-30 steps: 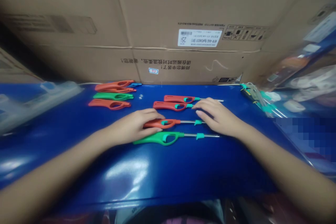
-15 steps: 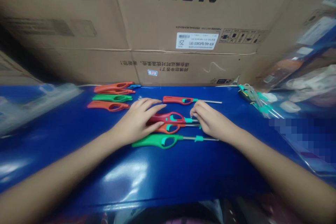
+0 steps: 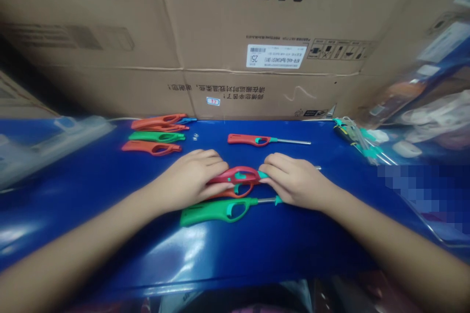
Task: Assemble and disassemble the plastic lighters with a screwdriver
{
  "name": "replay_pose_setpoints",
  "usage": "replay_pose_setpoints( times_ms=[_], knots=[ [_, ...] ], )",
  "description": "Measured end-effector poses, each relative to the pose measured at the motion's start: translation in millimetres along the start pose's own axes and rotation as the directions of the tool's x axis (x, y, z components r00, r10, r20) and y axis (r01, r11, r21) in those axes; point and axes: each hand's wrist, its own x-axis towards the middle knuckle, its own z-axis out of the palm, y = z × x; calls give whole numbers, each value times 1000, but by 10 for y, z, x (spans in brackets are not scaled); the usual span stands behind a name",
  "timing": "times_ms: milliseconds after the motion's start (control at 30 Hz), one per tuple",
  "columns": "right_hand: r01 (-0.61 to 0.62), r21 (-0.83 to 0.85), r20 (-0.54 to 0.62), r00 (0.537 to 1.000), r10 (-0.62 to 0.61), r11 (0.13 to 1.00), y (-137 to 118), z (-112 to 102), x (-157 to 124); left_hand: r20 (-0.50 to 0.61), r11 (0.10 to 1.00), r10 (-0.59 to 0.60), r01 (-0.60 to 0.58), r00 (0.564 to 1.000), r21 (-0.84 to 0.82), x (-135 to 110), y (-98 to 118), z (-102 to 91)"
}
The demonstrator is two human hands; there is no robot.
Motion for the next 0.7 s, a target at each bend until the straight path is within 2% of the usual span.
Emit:
replay_pose_setpoints(
  times_ms=[100, 200, 300, 400, 567, 700],
  knots=[
    [30, -6, -7, 1000, -30, 1000, -17, -54, 7, 46, 998, -49, 50, 998, -40, -31, 26, -86],
    [49, -25, -2, 999, -49, 998, -41, -112, 16, 167, 974, -115, 144, 979, -176, -60, 47, -163],
    [68, -33, 4, 998, -68, 997, -75, -152, 17, 293, 923, -117, 213, 949, -321, -65, 57, -218],
    [84, -18, 10, 996, -84, 996, -102, -160, 3, 359, 881, -98, 248, 928, -403, -59, 42, -258],
    [84, 20, 15, 996, -84, 996, -39, -169, -55, 412, 863, -92, 279, 906, -420, -97, -26, -315],
    [-26, -53, -13, 1000, 26, 998, 77, -208, -64, 334, 906, -159, 272, 929, -325, -140, -49, -332]
  ],
)
